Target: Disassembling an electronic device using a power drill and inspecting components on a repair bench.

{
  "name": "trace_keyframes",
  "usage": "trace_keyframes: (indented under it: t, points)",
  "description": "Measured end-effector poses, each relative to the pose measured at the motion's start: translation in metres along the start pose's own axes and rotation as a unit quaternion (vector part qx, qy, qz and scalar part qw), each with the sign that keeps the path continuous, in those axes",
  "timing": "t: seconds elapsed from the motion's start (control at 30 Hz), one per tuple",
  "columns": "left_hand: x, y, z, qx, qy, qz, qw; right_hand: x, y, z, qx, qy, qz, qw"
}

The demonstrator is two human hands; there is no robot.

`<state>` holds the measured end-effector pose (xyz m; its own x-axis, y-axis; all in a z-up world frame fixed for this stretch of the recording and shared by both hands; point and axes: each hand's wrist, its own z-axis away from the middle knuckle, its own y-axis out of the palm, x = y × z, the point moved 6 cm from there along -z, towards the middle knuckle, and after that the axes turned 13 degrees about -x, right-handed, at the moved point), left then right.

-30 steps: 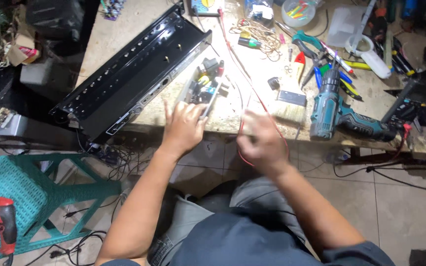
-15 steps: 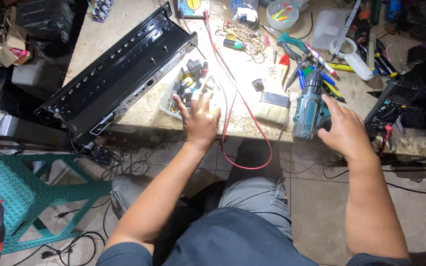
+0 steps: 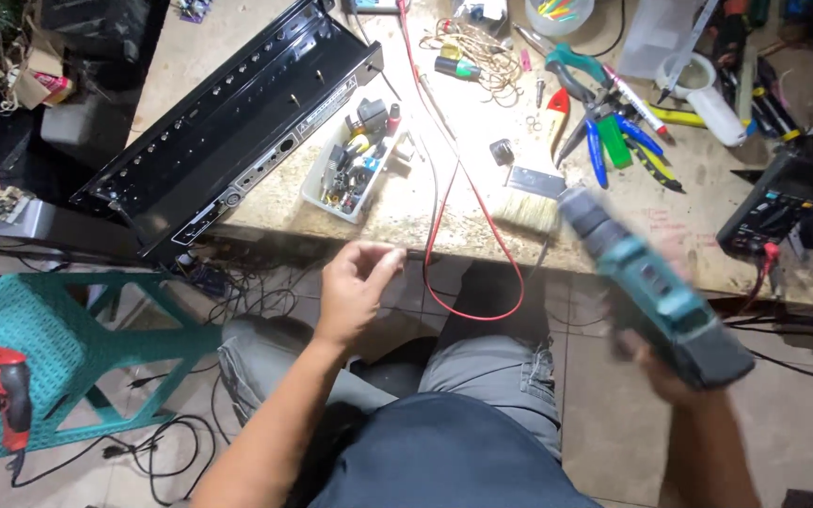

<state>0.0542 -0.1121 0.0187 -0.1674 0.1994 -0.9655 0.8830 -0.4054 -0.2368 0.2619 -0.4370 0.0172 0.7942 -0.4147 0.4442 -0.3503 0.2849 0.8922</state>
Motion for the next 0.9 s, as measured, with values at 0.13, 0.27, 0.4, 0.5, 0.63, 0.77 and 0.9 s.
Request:
trace_keyframes:
  t: [0.13, 0.27, 0.4, 0.5, 0.63, 0.77, 0.9]
  points:
    - [0.061, 0.005, 0.014, 0.026, -0.252, 0.222, 0.941, -0.074, 0.009, 0.000, -0.119, -0.061, 0.345, 0.929]
    - [0.089, 0.007, 0.012, 0.008, -0.353, 0.328, 0.876, -0.115, 0.012, -0.015, -0.109, -0.033, 0.268, 0.957]
    - [0.093, 0.008, 0.004, 0.029, -0.388, 0.368, 0.844, -0.134, 0.002, -0.022, -0.106, -0.049, 0.307, 0.945]
    - [0.106, 0.010, -0.001, 0.036, -0.391, 0.357, 0.848, -0.142, -0.010, -0.026, -0.105, -0.063, 0.349, 0.929]
    - [0.115, 0.013, -0.004, 0.033, -0.403, 0.356, 0.843, -0.146, -0.031, -0.026, -0.106, -0.079, 0.415, 0.900]
    - [0.124, 0.018, -0.004, 0.032, -0.405, 0.339, 0.848, -0.152, -0.053, -0.020, -0.107, -0.095, 0.477, 0.867]
    - [0.115, 0.018, -0.005, 0.034, -0.402, 0.315, 0.859, -0.161, -0.071, -0.023, -0.108, -0.107, 0.517, 0.842]
